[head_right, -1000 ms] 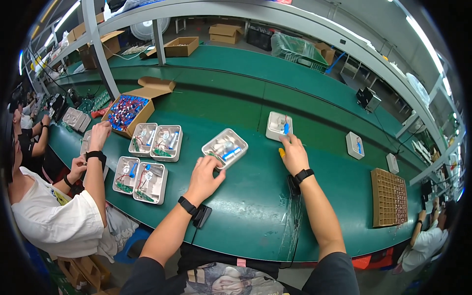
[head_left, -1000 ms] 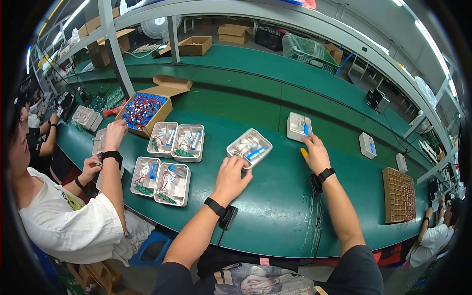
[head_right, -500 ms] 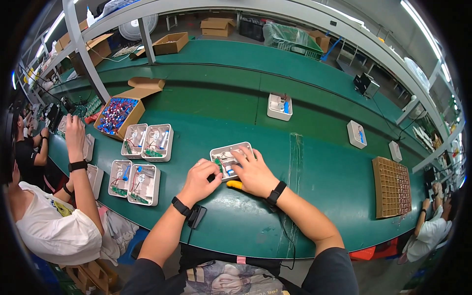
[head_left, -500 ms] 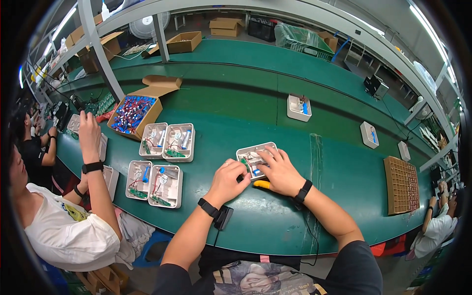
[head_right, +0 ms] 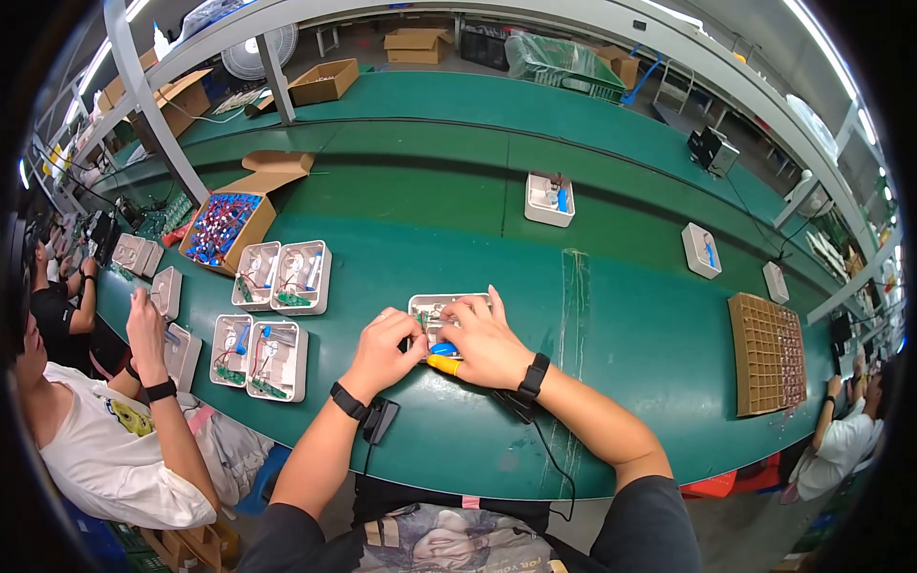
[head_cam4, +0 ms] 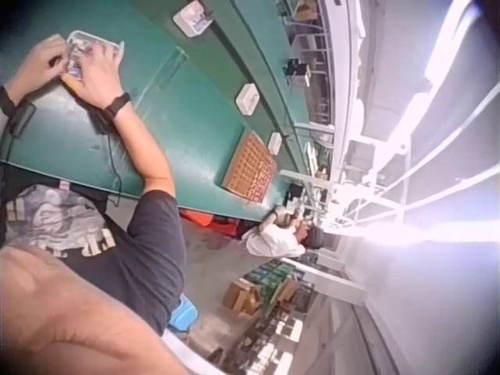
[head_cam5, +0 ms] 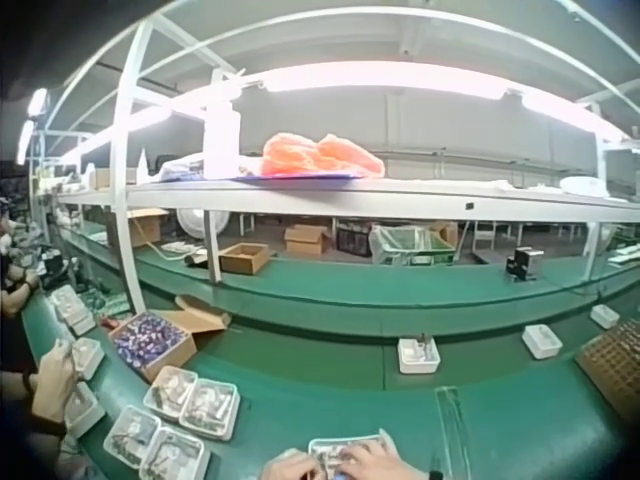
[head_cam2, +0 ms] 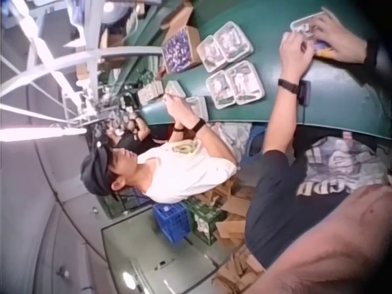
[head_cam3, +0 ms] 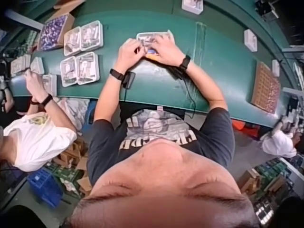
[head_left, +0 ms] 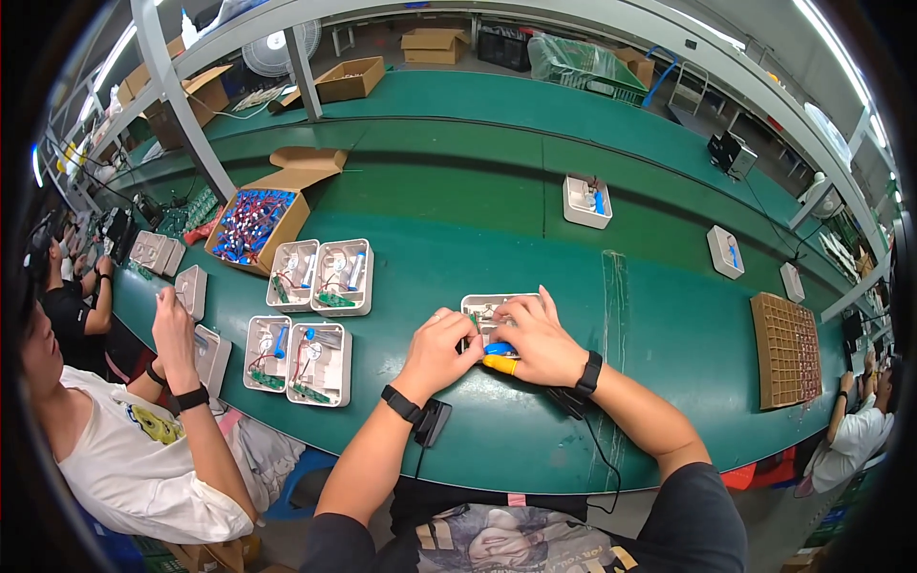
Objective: The person assembles electronic devices by placing a circuit board and a battery into a plastic housing, using a yellow tool to press the components into place, and setting the units on the table.
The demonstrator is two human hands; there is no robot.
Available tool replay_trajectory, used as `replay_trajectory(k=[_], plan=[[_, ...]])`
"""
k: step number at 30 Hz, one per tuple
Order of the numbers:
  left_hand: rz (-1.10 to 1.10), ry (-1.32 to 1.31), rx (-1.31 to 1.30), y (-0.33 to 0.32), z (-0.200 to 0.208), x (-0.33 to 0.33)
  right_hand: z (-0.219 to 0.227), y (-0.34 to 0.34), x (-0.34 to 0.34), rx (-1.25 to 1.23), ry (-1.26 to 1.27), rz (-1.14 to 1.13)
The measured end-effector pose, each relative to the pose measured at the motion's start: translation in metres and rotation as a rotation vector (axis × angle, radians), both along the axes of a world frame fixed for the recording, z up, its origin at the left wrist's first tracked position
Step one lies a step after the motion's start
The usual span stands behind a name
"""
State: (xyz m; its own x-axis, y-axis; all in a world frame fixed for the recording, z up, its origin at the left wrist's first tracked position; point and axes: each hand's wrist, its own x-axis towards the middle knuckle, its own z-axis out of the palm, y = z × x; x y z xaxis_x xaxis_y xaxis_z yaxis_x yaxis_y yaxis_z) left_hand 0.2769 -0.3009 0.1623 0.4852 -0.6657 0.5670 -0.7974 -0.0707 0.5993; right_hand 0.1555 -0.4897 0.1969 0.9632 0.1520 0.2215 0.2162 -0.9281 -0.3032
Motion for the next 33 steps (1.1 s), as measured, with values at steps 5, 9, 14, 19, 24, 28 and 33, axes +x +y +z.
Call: replay_trajectory(k=[5, 9, 14, 19, 24, 28, 33], plan=[[0.000, 0.031, -0.009, 0.002, 0.003, -0.001, -0.002, 0.009, 0.000, 0.024, 0.031, -0.058], [-0.017, -0.008, -0.026, -0.003, 0.015, -0.009, -0.007, 0.007, -0.003, 0.018, 0.002, -0.049], [0.011, -0.085, -0.021, 0.001, 0.000, 0.000, 0.002, 0.007, -0.004, 0.005, 0.050, -0.019], [0.055, 0.031, -0.072, 0.000, -0.005, 0.000, -0.005, -0.002, -0.001, 0.041, 0.013, -0.020], [0.141, 0.205, -0.072, -0.003, 0.005, -0.008, 0.009, -0.019, 0.001, 0.265, -0.069, 0.032], [0.208, 0.042, 0.024, 0.000, -0.001, -0.011, 0.024, -0.027, 0.000, 0.552, -0.076, -0.024], [0.247, 0.012, 0.023, -0.006, -0.001, -0.014, 0.038, -0.053, -0.006, 0.787, 0.119, 0.080]])
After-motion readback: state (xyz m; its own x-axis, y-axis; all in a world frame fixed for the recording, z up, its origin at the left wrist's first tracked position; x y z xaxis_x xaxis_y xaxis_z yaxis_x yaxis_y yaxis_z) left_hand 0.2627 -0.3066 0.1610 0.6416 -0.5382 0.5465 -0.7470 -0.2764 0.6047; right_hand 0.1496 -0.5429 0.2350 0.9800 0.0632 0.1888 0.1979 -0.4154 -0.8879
